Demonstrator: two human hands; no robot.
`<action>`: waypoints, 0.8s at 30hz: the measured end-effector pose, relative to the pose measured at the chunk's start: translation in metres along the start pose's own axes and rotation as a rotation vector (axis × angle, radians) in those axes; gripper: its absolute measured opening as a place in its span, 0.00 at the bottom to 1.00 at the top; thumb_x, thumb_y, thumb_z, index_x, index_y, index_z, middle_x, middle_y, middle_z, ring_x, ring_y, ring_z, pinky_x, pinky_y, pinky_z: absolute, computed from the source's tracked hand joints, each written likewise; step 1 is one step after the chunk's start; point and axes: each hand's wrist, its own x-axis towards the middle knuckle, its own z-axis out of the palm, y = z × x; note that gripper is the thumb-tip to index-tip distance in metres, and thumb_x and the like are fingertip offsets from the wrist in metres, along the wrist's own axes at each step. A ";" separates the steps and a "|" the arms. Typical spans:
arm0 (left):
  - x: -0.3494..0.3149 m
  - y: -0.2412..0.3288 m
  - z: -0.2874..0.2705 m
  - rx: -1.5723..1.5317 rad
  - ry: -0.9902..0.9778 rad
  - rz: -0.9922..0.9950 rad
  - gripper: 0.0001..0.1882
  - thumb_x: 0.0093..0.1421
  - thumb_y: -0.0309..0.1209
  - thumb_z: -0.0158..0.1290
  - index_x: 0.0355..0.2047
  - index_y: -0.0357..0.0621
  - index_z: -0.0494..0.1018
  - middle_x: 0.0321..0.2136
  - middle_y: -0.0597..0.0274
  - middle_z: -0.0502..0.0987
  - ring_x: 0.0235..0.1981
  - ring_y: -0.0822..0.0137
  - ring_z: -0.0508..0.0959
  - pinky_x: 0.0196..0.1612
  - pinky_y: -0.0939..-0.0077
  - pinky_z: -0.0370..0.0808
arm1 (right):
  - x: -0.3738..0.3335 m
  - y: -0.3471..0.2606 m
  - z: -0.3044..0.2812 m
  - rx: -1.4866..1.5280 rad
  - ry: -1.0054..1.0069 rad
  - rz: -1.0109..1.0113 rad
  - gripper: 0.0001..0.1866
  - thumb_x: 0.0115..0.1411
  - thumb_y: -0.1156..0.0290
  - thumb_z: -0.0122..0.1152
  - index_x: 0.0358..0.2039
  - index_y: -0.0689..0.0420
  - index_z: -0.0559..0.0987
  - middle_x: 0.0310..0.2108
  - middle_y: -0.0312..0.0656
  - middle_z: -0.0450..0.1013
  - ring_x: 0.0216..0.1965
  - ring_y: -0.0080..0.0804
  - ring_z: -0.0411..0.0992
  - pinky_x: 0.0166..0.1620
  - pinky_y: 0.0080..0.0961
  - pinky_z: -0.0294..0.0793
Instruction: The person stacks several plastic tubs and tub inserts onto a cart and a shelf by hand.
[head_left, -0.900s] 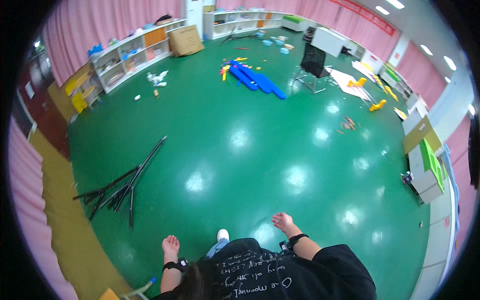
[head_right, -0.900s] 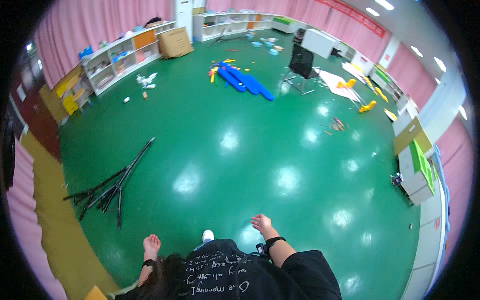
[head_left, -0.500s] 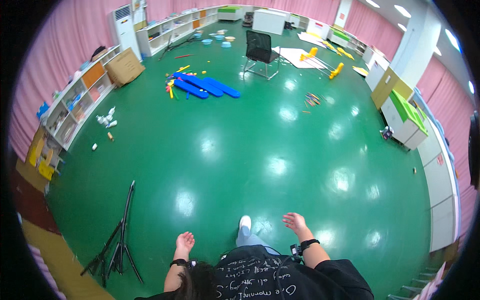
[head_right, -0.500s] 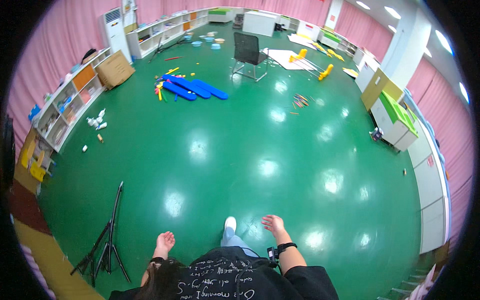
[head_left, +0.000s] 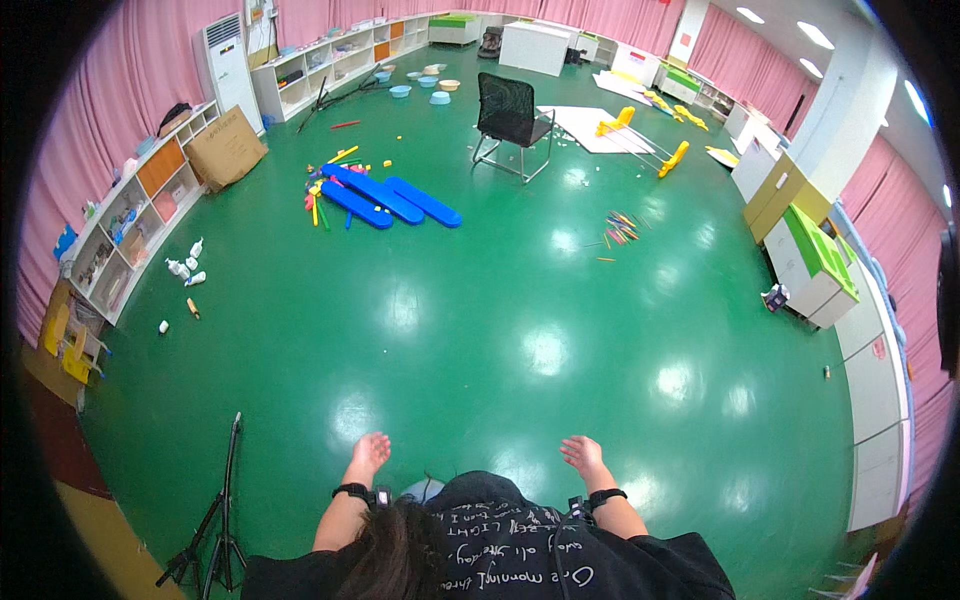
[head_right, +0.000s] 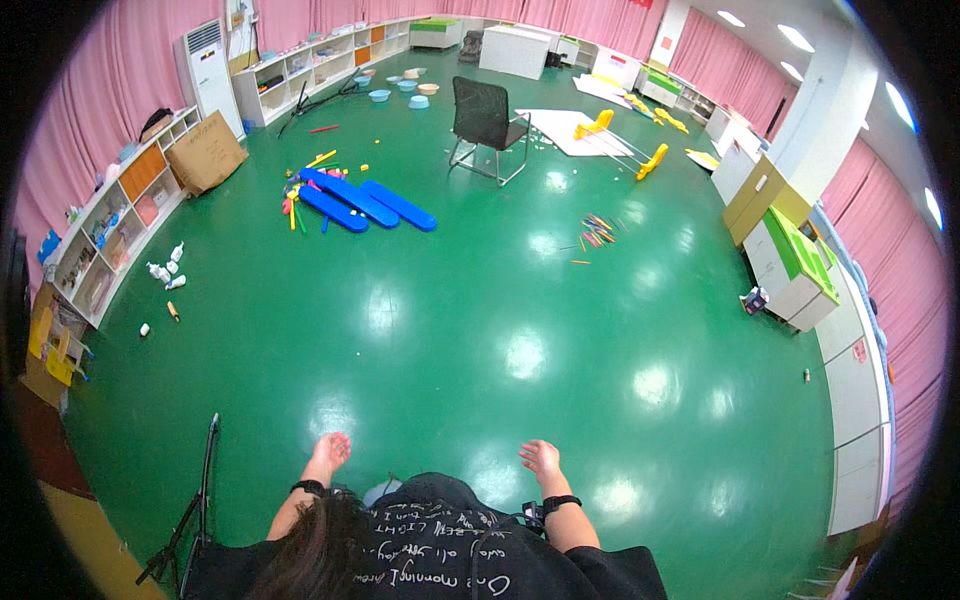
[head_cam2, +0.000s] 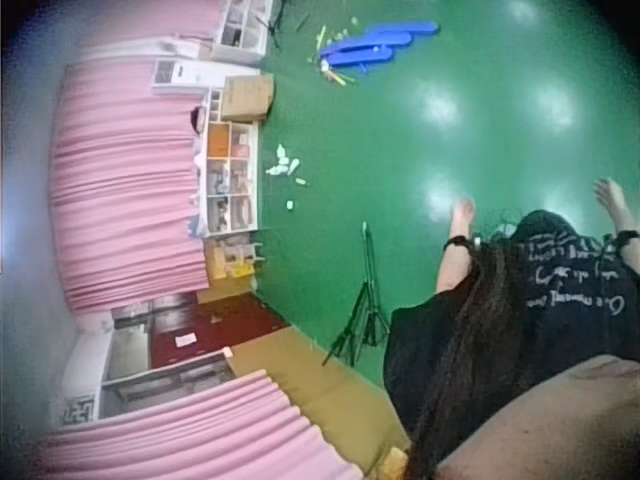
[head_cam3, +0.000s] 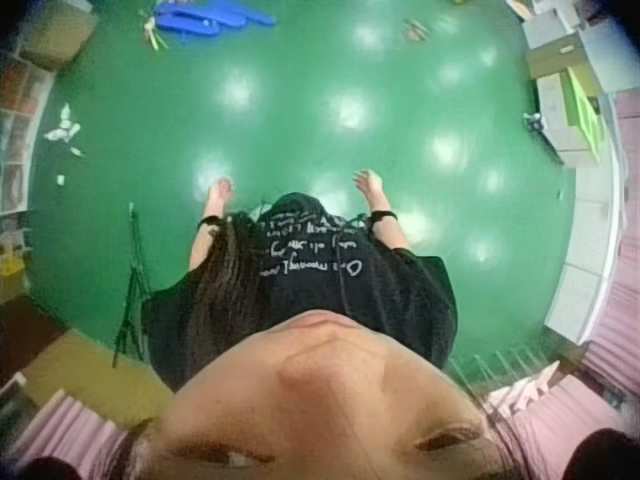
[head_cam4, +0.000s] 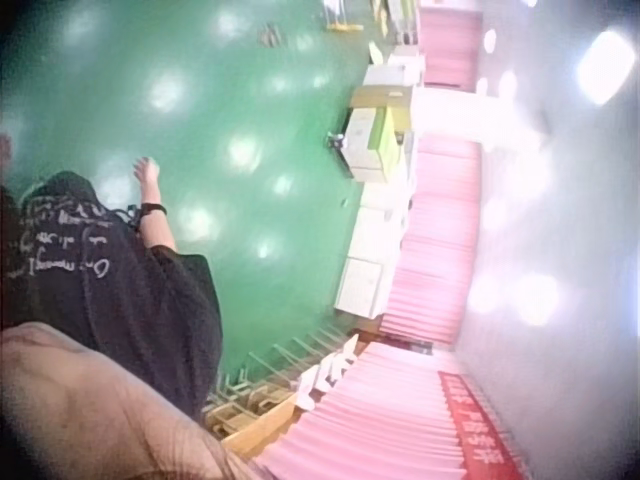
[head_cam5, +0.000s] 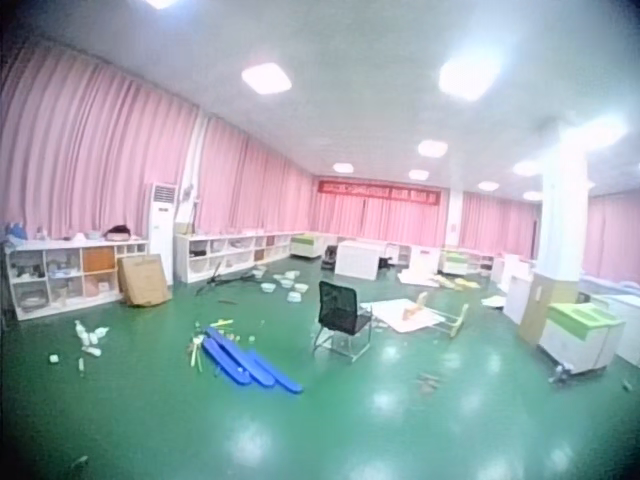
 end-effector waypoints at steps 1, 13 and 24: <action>0.014 0.015 0.027 0.022 -0.047 0.015 0.14 0.59 0.35 0.41 0.41 0.42 0.66 0.36 0.57 0.72 0.33 0.62 0.72 0.33 0.66 0.71 | 0.016 -0.016 0.015 -0.005 -0.004 0.007 0.20 0.61 0.64 0.40 0.49 0.63 0.64 0.44 0.49 0.71 0.39 0.42 0.72 0.37 0.35 0.71; 0.196 0.158 0.163 -0.215 0.153 -0.004 0.09 0.54 0.33 0.42 0.34 0.45 0.66 0.30 0.62 0.72 0.31 0.64 0.72 0.31 0.67 0.70 | 0.232 -0.182 0.103 0.000 -0.059 0.120 0.20 0.61 0.65 0.38 0.50 0.65 0.63 0.46 0.51 0.70 0.41 0.42 0.71 0.38 0.35 0.70; 0.365 0.296 0.468 0.040 -0.080 -0.049 0.12 0.57 0.34 0.41 0.40 0.43 0.66 0.33 0.59 0.73 0.32 0.62 0.73 0.34 0.66 0.71 | 0.417 -0.456 0.187 0.023 -0.030 -0.080 0.19 0.62 0.65 0.38 0.48 0.63 0.65 0.43 0.50 0.72 0.40 0.39 0.72 0.37 0.34 0.71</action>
